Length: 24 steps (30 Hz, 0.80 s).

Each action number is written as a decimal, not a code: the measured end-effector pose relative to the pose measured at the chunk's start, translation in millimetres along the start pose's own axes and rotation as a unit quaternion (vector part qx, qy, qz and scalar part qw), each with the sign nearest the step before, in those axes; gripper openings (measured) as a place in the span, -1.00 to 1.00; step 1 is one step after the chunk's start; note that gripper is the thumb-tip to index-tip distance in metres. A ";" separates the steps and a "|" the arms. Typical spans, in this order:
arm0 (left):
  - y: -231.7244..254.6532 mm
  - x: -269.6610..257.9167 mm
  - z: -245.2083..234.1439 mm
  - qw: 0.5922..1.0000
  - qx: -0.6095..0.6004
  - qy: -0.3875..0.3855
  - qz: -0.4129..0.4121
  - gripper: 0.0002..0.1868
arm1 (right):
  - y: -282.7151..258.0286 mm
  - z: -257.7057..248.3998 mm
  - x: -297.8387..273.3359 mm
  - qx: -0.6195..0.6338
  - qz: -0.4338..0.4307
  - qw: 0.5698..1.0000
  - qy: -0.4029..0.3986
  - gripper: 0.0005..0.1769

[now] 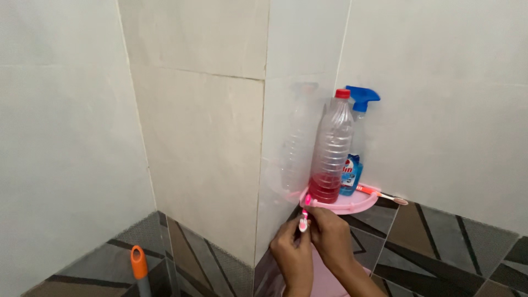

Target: The person wipes a yellow soap dish with a cloth, then picks up toiletries one at a time from the floor and counter, including a red-liquid bottle, a spray cleaner, toothbrushes, toothpaste tubes, a lidded jar, a soap case, a brush, and a sponge, and arranges them onto pink corner wall shelves in the bathroom.

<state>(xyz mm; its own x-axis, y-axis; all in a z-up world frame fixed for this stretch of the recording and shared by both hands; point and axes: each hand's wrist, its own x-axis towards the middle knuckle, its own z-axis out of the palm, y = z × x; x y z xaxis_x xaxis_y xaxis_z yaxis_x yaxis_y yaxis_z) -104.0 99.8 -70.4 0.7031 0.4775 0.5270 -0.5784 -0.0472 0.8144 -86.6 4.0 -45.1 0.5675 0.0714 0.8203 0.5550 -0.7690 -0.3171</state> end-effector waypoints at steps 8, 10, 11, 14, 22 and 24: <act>-12.2 -4.3 0.0 0.999 0.012 0.028 0.039 -0.79 | 8.4 4.5 2.1 -0.019 -0.026 0.999 -0.029 -0.63; -15.5 -4.1 1.3 0.999 0.018 0.022 0.025 -0.79 | 11.1 5.5 3.0 -0.024 -0.022 0.999 -0.038 -0.64; -16.9 -4.4 3.0 0.999 0.020 0.019 0.018 -0.80 | 13.2 5.2 3.9 -0.027 -0.023 0.999 -0.040 -0.67; -21.9 -5.3 5.9 1.000 0.028 0.011 0.007 -0.77 | 19.1 6.5 5.1 -0.040 -0.036 0.998 -0.043 -0.71; -37.6 -3.4 19.5 0.999 0.010 0.031 -0.001 -0.76 | 24.8 13.6 12.1 -0.055 -0.020 0.997 -0.048 -0.68; -42.5 -4.4 24.9 0.998 0.018 0.052 -0.006 -0.76 | 24.3 11.2 8.9 -0.057 0.020 0.997 -0.052 -0.62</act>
<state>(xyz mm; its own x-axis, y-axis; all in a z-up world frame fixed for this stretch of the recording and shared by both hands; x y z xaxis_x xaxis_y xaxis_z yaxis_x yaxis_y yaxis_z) -72.2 77.8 -101.3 0.6618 0.5673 0.4901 -0.5533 -0.0716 0.8299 -61.2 -7.0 -50.9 0.6520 0.0997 0.7517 0.4608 -0.8394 -0.2883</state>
